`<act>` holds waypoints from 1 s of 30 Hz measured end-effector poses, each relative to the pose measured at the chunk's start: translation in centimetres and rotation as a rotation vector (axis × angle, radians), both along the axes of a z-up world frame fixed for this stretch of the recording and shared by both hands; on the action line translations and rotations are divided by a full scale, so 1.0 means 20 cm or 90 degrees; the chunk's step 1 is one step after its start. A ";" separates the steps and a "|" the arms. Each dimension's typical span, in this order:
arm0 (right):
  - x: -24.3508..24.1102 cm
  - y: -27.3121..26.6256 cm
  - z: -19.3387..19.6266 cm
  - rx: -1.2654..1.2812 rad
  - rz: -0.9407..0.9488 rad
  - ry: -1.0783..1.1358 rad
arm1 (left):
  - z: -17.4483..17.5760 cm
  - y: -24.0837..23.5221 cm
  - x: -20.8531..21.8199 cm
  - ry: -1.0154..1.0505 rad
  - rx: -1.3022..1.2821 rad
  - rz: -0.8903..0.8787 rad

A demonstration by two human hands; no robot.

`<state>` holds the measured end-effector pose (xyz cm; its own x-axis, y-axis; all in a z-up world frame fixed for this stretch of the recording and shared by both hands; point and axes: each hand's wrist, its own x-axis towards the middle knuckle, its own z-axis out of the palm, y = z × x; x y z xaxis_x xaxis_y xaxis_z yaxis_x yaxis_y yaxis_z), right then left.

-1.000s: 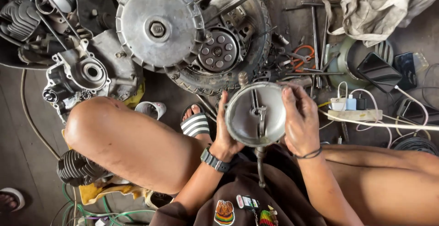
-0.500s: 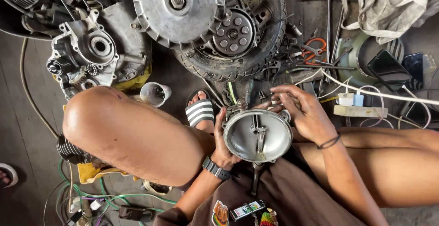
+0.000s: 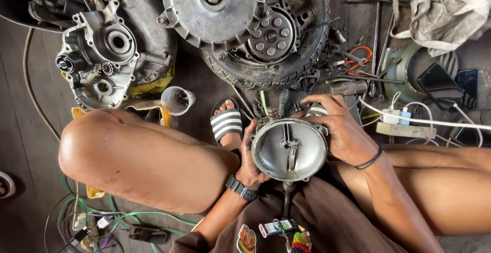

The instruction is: Disassembling a motorcycle engine to remove the clutch assembly and other internal components

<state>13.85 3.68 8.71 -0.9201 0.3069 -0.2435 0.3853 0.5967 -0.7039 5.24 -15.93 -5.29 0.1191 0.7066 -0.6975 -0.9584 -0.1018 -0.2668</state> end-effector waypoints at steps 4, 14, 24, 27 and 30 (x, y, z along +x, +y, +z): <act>0.01 0.00 -0.06 0.017 0.011 0.029 | -0.06 -0.02 0.01 -0.008 -0.004 0.012; 0.09 0.06 -0.03 0.025 -0.175 0.193 | 0.37 0.12 -0.09 0.057 0.265 0.081; 0.00 -0.18 0.34 0.232 -0.022 0.010 | 0.24 0.08 -0.06 0.078 0.083 0.100; 0.00 -0.19 0.29 0.355 0.039 -0.049 | 0.22 0.07 -0.04 0.077 0.101 0.102; 0.00 -0.19 0.23 0.378 0.084 -0.061 | 0.20 0.07 -0.03 0.077 0.082 0.075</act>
